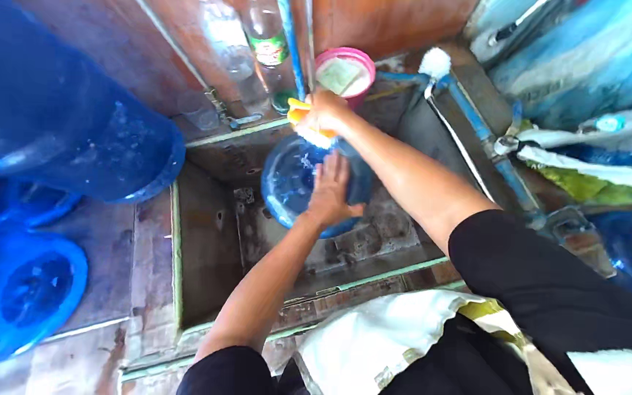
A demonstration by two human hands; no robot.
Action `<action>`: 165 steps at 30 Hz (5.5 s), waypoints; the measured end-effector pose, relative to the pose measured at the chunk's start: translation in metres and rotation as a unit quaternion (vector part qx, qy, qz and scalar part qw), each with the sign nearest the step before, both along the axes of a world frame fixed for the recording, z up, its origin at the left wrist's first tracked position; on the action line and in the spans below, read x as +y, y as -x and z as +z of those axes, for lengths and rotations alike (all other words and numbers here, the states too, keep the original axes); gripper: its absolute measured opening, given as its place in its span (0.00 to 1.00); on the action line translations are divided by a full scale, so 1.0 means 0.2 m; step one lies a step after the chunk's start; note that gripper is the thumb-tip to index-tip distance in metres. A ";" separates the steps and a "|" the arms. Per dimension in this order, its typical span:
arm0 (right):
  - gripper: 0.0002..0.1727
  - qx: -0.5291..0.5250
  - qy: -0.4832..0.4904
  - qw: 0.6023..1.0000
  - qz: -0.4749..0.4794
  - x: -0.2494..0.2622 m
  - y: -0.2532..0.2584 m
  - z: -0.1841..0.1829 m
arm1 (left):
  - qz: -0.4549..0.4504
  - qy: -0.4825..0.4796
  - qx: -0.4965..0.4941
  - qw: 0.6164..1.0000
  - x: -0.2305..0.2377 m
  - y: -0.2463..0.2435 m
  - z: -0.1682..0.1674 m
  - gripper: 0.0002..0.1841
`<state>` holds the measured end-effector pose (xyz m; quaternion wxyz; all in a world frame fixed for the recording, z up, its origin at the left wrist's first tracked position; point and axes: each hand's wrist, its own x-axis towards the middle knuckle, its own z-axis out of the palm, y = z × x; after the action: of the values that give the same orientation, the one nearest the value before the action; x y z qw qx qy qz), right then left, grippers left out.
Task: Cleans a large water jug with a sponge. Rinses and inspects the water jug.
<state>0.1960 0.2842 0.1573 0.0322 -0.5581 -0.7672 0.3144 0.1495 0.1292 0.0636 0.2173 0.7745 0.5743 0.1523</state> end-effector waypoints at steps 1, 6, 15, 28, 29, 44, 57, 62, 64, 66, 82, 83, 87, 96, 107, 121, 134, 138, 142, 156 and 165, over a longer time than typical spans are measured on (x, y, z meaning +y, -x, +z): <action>0.33 -0.034 -0.039 0.997 0.051 -0.11 0.09 0.01 | -0.044 0.008 0.004 0.999 -0.01 -0.06 -0.03 0.56; 0.28 -0.022 -0.099 0.976 0.193 -0.26 0.15 -0.07 | -0.099 0.073 0.061 0.991 -0.11 -0.09 0.06 0.50; 0.30 0.013 -0.131 0.975 0.177 -0.29 -0.01 -0.17 | -0.108 0.099 0.134 0.980 -0.18 -0.07 0.17 0.44; 0.32 0.018 -0.167 0.976 0.142 -0.32 -0.07 -0.17 | -0.145 -0.011 0.077 0.986 -0.10 0.00 0.03 0.42; 0.32 0.033 -0.139 0.979 0.147 -0.31 -0.08 -0.16 | -0.145 -0.018 0.072 0.987 -0.11 0.00 0.02 0.43; 0.33 -0.078 -0.093 0.992 0.038 -0.51 -0.52 -0.12 | 0.140 -0.163 -0.112 0.970 -0.17 -0.07 -0.09 0.31; 0.34 0.141 -0.070 0.971 -0.178 -0.63 -0.98 -0.30 | 0.210 0.127 -0.128 0.961 0.17 0.24 0.13 0.37; 0.26 0.347 0.017 0.921 -0.177 -0.53 -0.97 -0.41 | 0.162 0.062 0.012 0.985 0.22 0.37 0.10 0.35; 0.24 0.335 0.078 0.929 -0.135 -0.44 -0.92 -0.38 | 0.050 0.033 0.054 0.997 0.23 0.37 0.13 0.33; 0.23 0.344 0.145 0.918 -0.130 -0.36 -0.81 -0.43 | -0.049 -0.016 0.123 0.991 0.26 0.33 0.14 0.29; 0.30 0.438 0.086 0.881 -0.160 -0.37 -0.23 -0.52 | 0.320 0.043 -0.076 0.944 0.35 0.52 -0.02 0.49; 0.32 0.438 0.095 0.882 -0.147 -0.44 -0.22 -0.51 | 0.353 0.066 -0.077 0.930 0.38 0.54 -0.01 0.51; 0.26 0.326 0.091 0.937 -0.082 -0.15 -0.20 -0.36 | 0.242 0.003 -0.070 0.968 0.21 0.38 0.02 0.47; 0.22 0.102 -0.144 0.970 0.168 -0.23 0.03 -0.06 | -0.131 -0.022 -0.010 0.991 -0.03 -0.02 0.21 0.31; 0.28 0.134 -0.053 0.986 0.088 -0.33 -0.29 -0.15 | -0.095 -0.230 0.000 0.969 -0.17 0.07 -0.01 0.18; 0.35 0.036 -0.178 0.870 -0.458 -0.98 -1.70 -0.18 | 0.189 0.027 -0.185 0.964 0.05 0.12 0.07 0.43; 0.23 0.056 -0.311 0.920 -0.232 -1.12 -1.58 -0.46 | 0.320 0.104 0.127 0.933 0.26 0.26 0.15 0.42; 0.17 0.198 -0.220 0.953 -0.070 -1.48 -1.14 -0.75 | 0.335 0.177 0.171 0.909 0.37 0.47 0.09 0.27; 0.15 0.297 -0.087 0.946 0.098 -1.67 -1.01 -0.69 | 0.382 0.122 0.040 0.915 0.36 0.34 0.14 0.28; 0.17 0.140 -0.151 0.970 -0.129 -1.45 -1.33 -0.79 | 0.161 -0.008 0.072 0.984 -0.01 0.11 0.07 0.39; 0.26 -0.043 0.001 0.995 -0.086 -1.37 -1.33 -0.78 | 0.423 0.086 0.041 0.901 0.16 0.36 0.08 0.40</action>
<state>0.4616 0.0097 0.0007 0.0259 -0.6350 -0.7168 0.2869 0.0783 0.1621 0.0788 0.1744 0.4422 0.8672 0.1482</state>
